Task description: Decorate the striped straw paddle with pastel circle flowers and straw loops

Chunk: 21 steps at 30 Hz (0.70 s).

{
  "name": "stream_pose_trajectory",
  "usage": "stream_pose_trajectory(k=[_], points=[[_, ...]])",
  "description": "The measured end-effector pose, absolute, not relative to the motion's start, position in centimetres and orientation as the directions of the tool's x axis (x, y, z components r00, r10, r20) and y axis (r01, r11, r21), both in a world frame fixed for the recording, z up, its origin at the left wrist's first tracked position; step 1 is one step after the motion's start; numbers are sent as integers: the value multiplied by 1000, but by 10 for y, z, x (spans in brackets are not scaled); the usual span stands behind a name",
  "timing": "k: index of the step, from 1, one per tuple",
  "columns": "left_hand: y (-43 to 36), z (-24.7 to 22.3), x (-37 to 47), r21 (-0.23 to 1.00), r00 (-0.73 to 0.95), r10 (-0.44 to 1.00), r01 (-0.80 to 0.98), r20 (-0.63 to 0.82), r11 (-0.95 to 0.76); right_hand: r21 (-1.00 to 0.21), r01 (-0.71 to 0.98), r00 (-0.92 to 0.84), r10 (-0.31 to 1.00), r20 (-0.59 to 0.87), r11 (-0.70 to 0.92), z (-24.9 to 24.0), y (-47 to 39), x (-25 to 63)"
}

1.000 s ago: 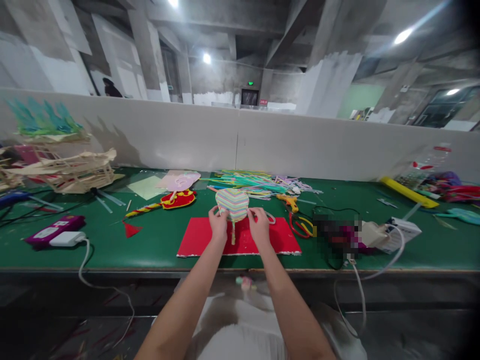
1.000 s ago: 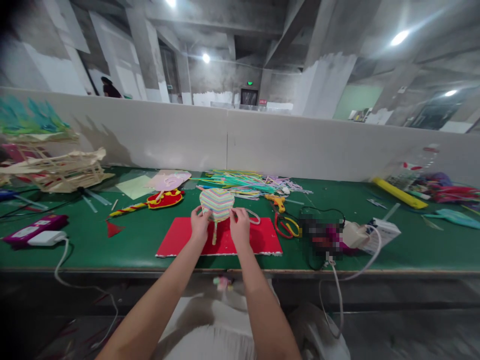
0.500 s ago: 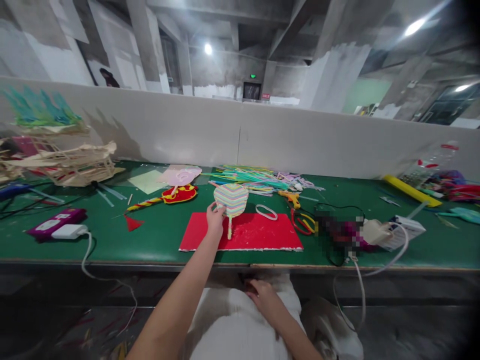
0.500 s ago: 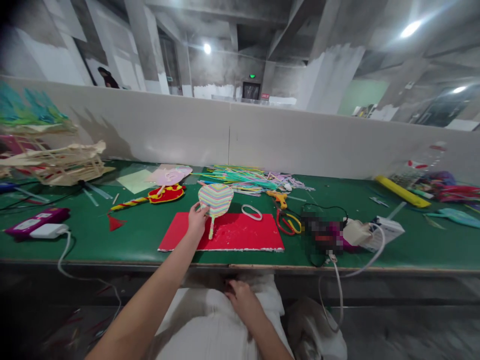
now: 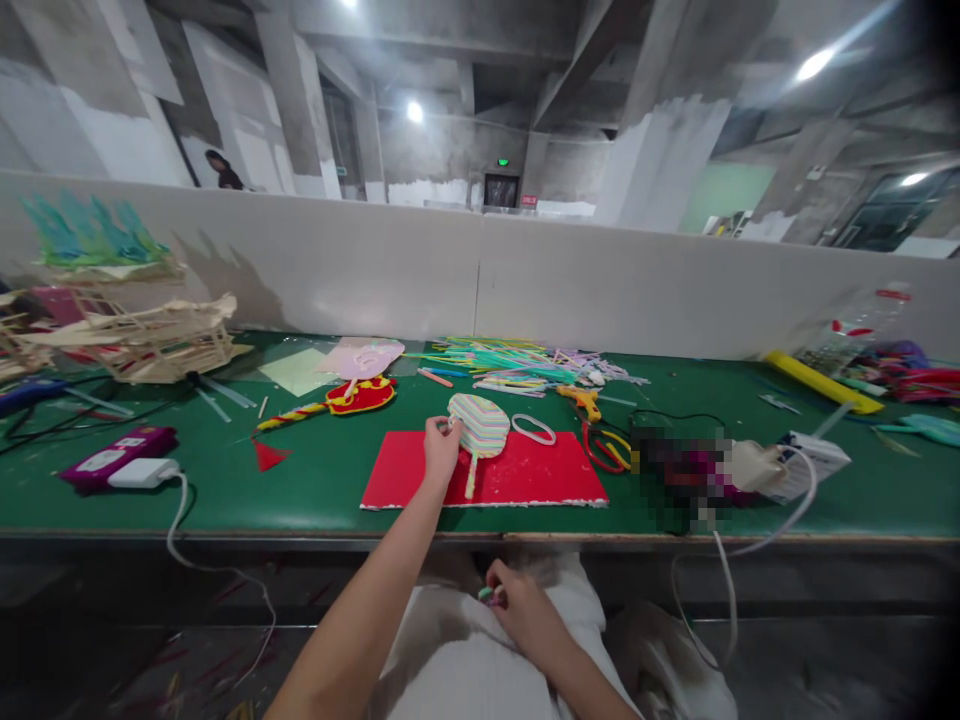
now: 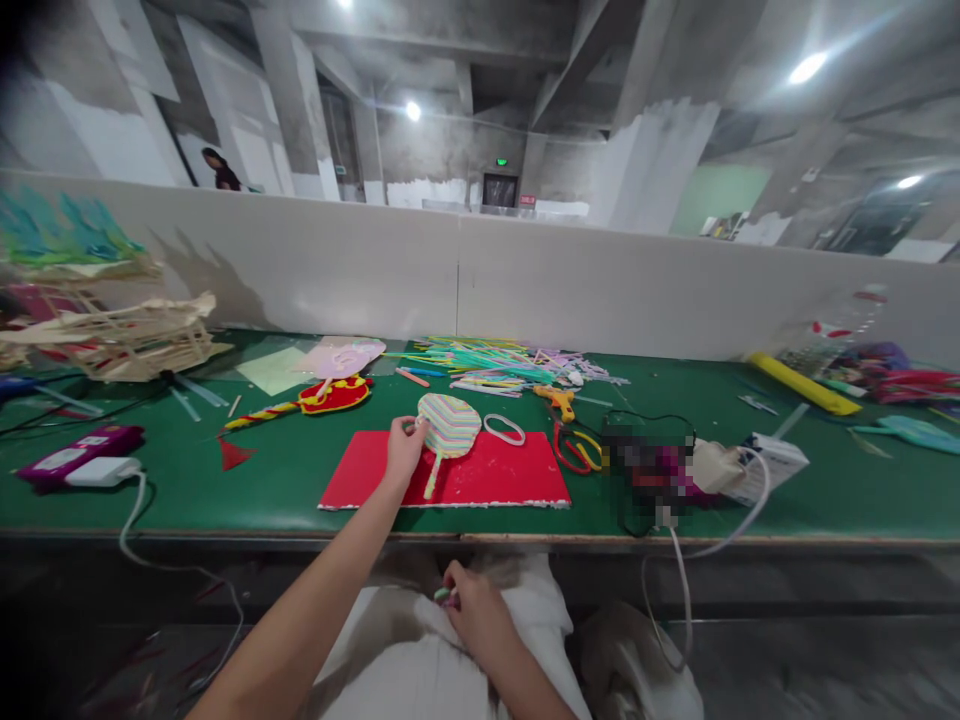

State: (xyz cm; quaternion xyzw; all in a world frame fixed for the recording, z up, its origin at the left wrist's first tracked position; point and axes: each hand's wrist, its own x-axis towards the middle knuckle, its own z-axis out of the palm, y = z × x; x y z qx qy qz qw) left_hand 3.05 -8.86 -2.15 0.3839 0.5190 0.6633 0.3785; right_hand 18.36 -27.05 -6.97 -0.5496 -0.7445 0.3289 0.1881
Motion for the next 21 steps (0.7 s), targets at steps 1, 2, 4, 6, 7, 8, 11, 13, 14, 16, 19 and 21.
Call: stream_pose_trajectory(k=[1, 2, 4, 6, 7, 8, 11, 13, 14, 16, 19, 21], points=[[-89, -22, 30, 982, -431, 894, -76, 122, -171, -749, 639, -316, 947, -48, 175, -58, -269, 184], [-89, -23, 29, 985, -440, 889, -50, 129, -167, -803, 567, -310, 951, -3, 183, -43, -267, 186], [-89, -22, 29, 987, -451, 881, 0, 142, -160, -868, 435, -309, 945, 106, 239, -6, -253, 191], [-91, -19, 30, 987, -461, 873, 49, 157, -152, -837, 411, -248, 928, 279, 361, 32, -226, 196], [-92, -18, 30, 986, -467, 869, 73, 164, -146, -813, 417, -207, 913, 350, 406, 47, -208, 198], [-94, -16, 30, 985, -475, 863, 97, 169, -139, -800, 409, -164, 898, 408, 438, 58, -187, 199], [-97, -12, 29, 980, -516, 837, 162, 182, -113, -824, 347, -25, 882, 470, 449, 62, -120, 191], [-99, -10, 28, 976, -562, 804, 191, 195, -103, -867, 290, 14, 904, 426, 404, 47, -83, 180], [-99, -10, 27, 974, -588, 783, 201, 203, -102, -887, 264, 27, 916, 400, 379, 36, -69, 174], [-98, -9, 26, 970, -627, 746, 215, 223, -110, -893, 256, 28, 921, 389, 369, 15, -53, 164], [-96, -9, 25, 965, -627, 738, 222, 251, -140, -886, 282, 27, 920, 391, 369, -7, -50, 154], [-94, -10, 25, 963, -603, 754, 218, 261, -159, -864, 326, 10, 913, 408, 383, -13, -54, 153]])
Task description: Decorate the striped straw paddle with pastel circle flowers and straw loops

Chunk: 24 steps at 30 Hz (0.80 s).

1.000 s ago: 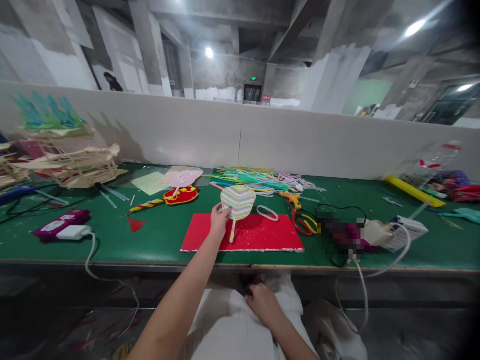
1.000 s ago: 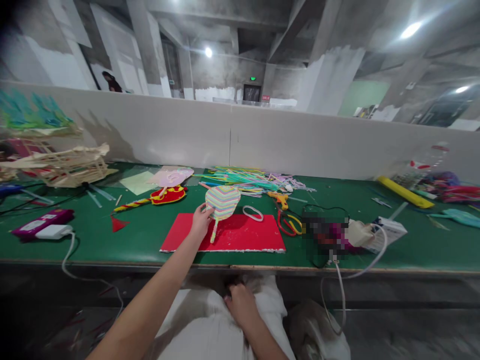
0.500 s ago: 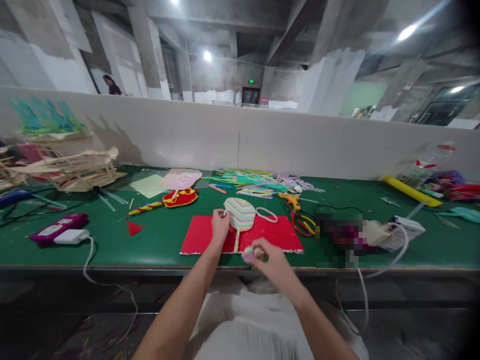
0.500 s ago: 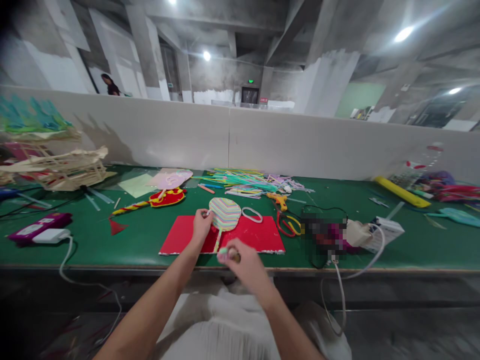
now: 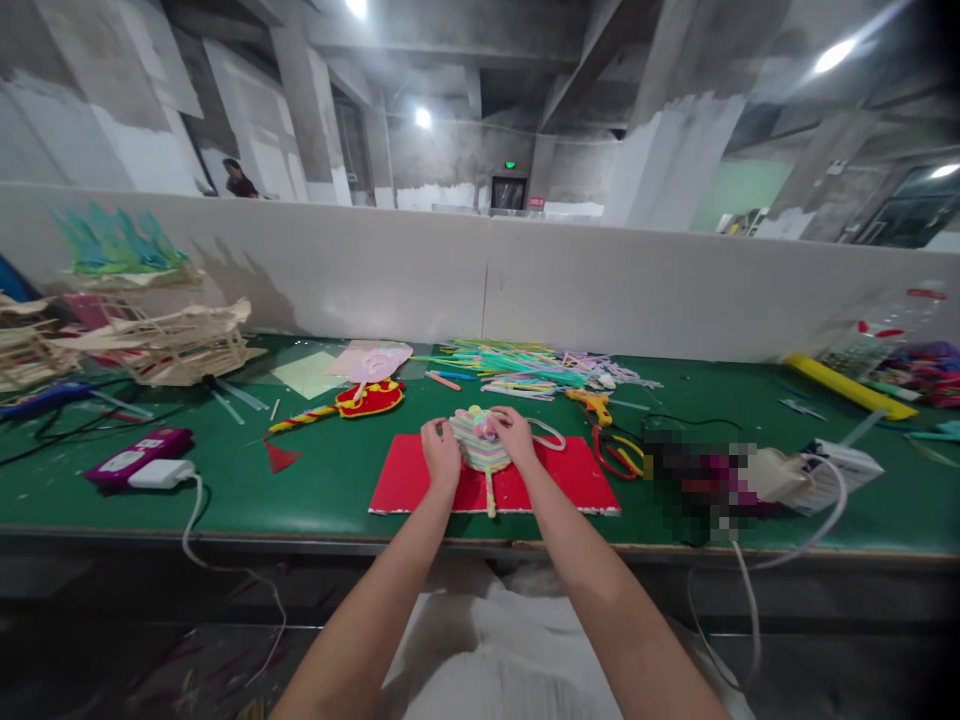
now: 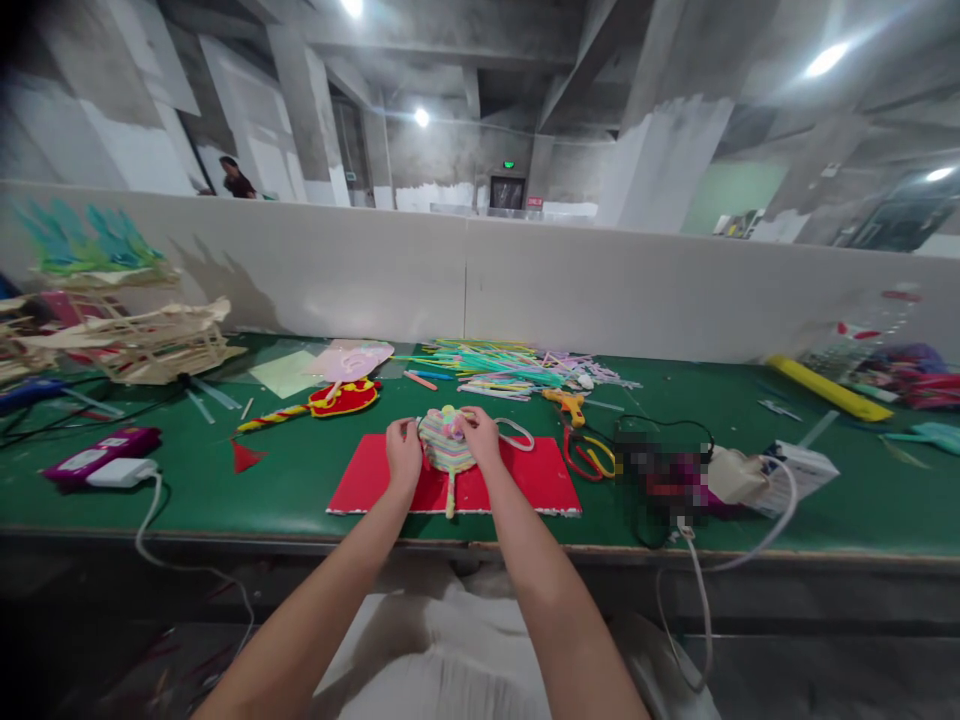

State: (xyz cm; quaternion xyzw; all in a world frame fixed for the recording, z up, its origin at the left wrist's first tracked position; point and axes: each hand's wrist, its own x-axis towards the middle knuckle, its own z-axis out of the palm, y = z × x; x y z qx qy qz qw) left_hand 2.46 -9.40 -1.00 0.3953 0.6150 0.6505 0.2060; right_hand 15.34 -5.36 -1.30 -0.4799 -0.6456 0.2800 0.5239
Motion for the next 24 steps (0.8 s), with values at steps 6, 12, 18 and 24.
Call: stream_pose_trajectory(k=[6, 12, 18, 24], points=[[-90, -16, 25, 967, -548, 801, 203, 241, -152, -772, 521, 110, 868, 484, 364, -15, -55, 162], [-96, -16, 31, 945, -526, 808, 309, 267, -111, -728, 634, 203, 852, 483, 261, -23, -52, 163], [-91, -18, 28, 946, -449, 849, 279, 280, -165, -736, 622, 185, 863, 470, 268, -24, -52, 161], [-83, -19, 25, 944, -434, 839, 162, 329, -287, -827, 497, 304, 840, 450, 263, -21, -50, 167]])
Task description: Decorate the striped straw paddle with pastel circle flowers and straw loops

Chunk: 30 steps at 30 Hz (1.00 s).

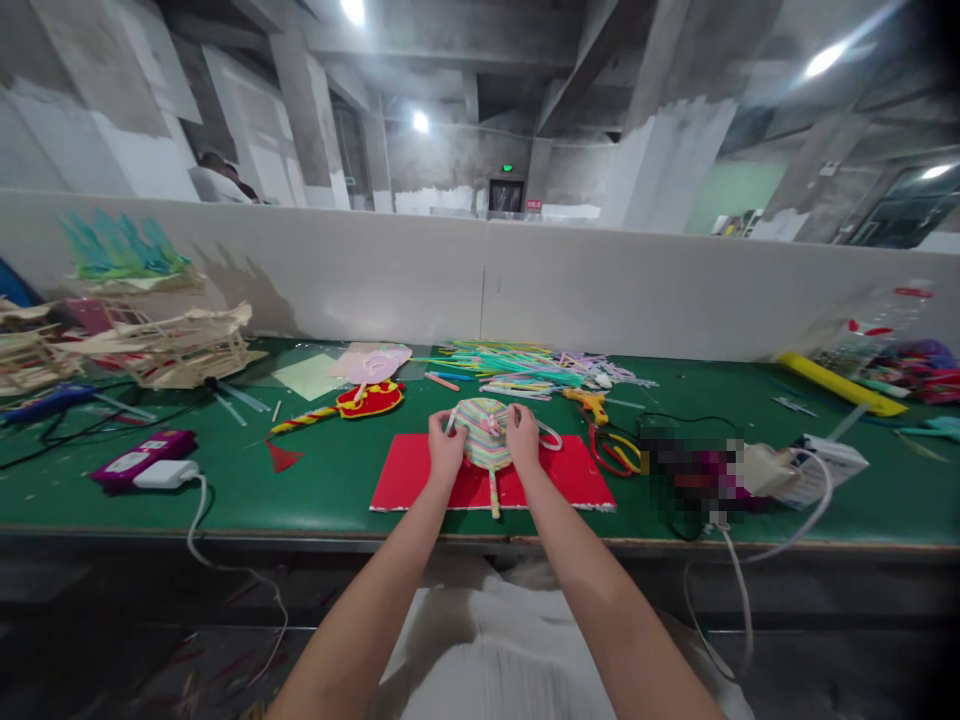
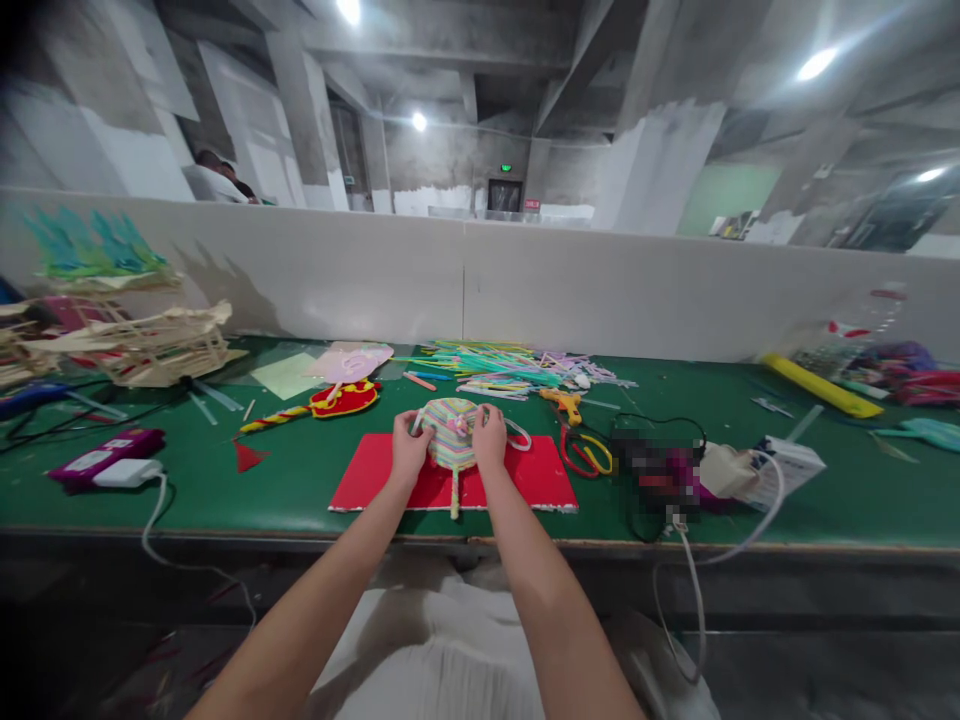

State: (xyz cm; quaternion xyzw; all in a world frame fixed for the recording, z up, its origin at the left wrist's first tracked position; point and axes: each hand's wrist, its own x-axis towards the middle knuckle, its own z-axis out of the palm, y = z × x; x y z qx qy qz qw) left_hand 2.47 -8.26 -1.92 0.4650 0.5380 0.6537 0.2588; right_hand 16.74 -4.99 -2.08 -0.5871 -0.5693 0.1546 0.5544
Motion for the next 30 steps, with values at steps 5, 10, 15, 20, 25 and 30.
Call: stream_pose_trajectory(k=[5, 10, 15, 20, 25, 30], points=[[-81, -24, 25, 943, -442, 867, -117, 231, -312, -886, 372, 327, 855, 403, 276, -16, -58, 183], [-86, -19, 27, 936, -414, 885, -175, 212, -306, -910, 291, 264, 889, 373, 295, -17, -76, 197], [-95, -5, 23, 907, -392, 906, -304, 159, -290, -907, 313, 214, 910, 356, 282, -28, -84, 197], [-100, 3, 21, 882, -257, 960, -421, 107, -211, -866, 370, 245, 864, 440, 337, -24, -90, 194], [-102, 5, 25, 874, -82, 975, -432, 208, -222, -737, 488, 216, 754, 621, 467, -7, -103, 191], [-102, 5, 30, 890, 62, 962, -398, 267, -222, -858, 251, -12, 888, 460, 448, -7, -103, 182]])
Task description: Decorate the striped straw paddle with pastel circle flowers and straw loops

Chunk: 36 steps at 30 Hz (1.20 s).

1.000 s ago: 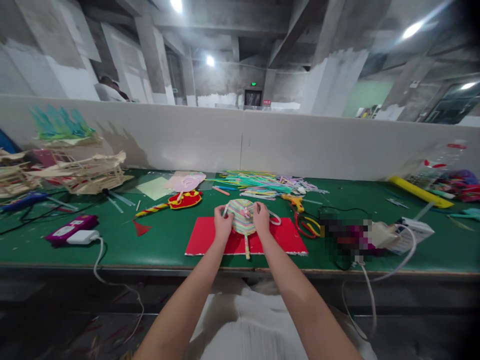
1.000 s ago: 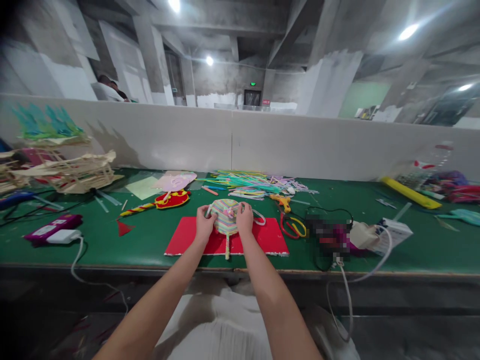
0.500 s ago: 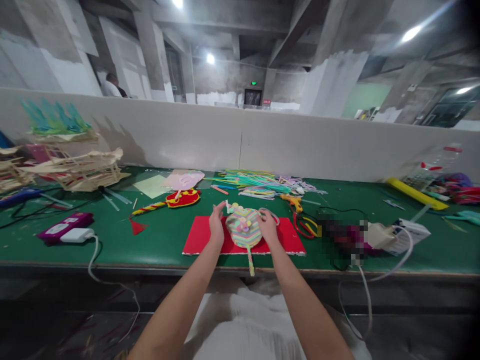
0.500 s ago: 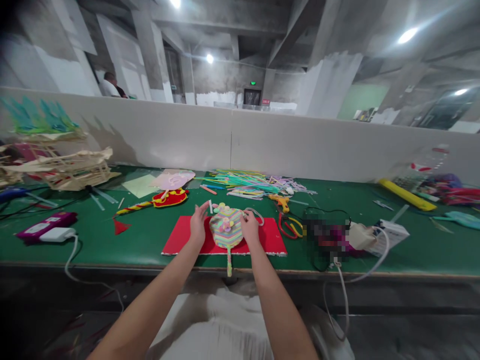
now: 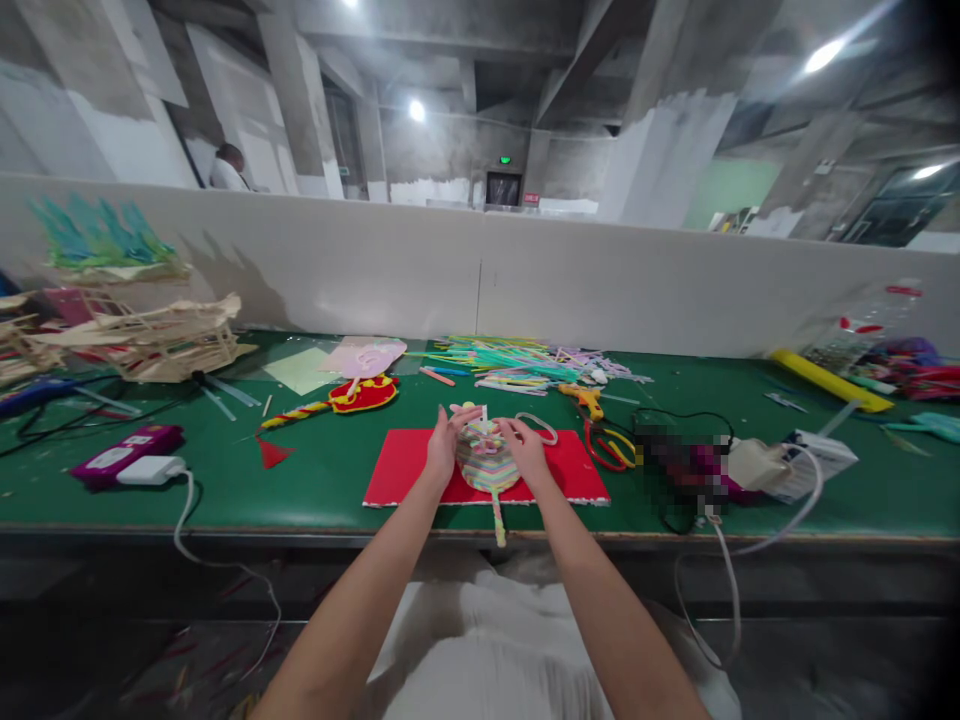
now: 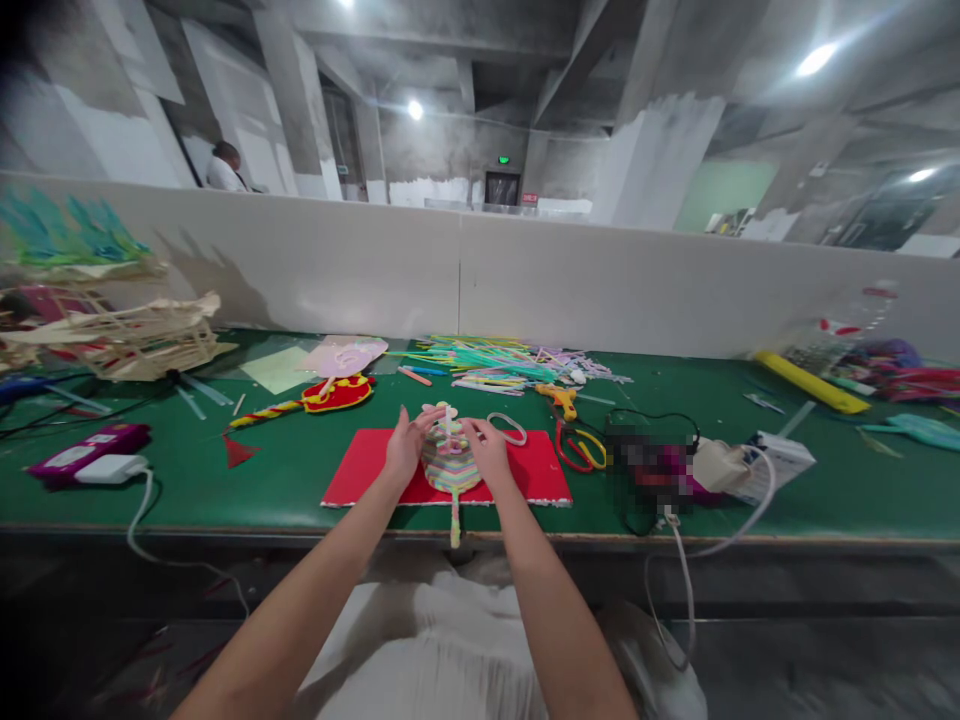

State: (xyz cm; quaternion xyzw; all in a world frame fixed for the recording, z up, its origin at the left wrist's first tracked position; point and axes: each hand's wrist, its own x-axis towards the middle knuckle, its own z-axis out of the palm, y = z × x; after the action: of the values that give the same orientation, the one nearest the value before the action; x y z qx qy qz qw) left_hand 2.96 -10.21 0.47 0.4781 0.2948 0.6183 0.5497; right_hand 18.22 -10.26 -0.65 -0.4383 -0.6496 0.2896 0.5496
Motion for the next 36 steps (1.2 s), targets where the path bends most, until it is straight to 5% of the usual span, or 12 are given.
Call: stream_pose_trajectory(k=[5, 9, 16, 22, 25, 31, 36], points=[[-100, 1, 31, 911, 95, 947, -315, 308, -265, -865, 180, -80, 884, 461, 468, -11, -97, 180], [-100, -1, 34, 914, -59, 928, -162, 369, -373, -891, 110, -94, 897, 431, 440, -11, -96, 183], [-102, -6, 33, 876, -295, 831, 271, 471, -400, -924, 3, 135, 915, 379, 382, -14, -91, 190], [-105, -18, 31, 787, -152, 869, 518, 471, -336, -919, -39, 287, 885, 367, 393, -11, -89, 192], [-106, -18, 30, 763, -41, 875, 511, 483, -397, -911, 22, 261, 878, 402, 411, -8, -91, 189], [-108, -18, 28, 911, 10, 945, 264, 326, -317, -904, 18, 110, 897, 427, 428, -13, -94, 183], [-105, -23, 28, 850, -35, 913, 381, 406, -363, -900, 124, -11, 907, 420, 418, -23, -92, 181]])
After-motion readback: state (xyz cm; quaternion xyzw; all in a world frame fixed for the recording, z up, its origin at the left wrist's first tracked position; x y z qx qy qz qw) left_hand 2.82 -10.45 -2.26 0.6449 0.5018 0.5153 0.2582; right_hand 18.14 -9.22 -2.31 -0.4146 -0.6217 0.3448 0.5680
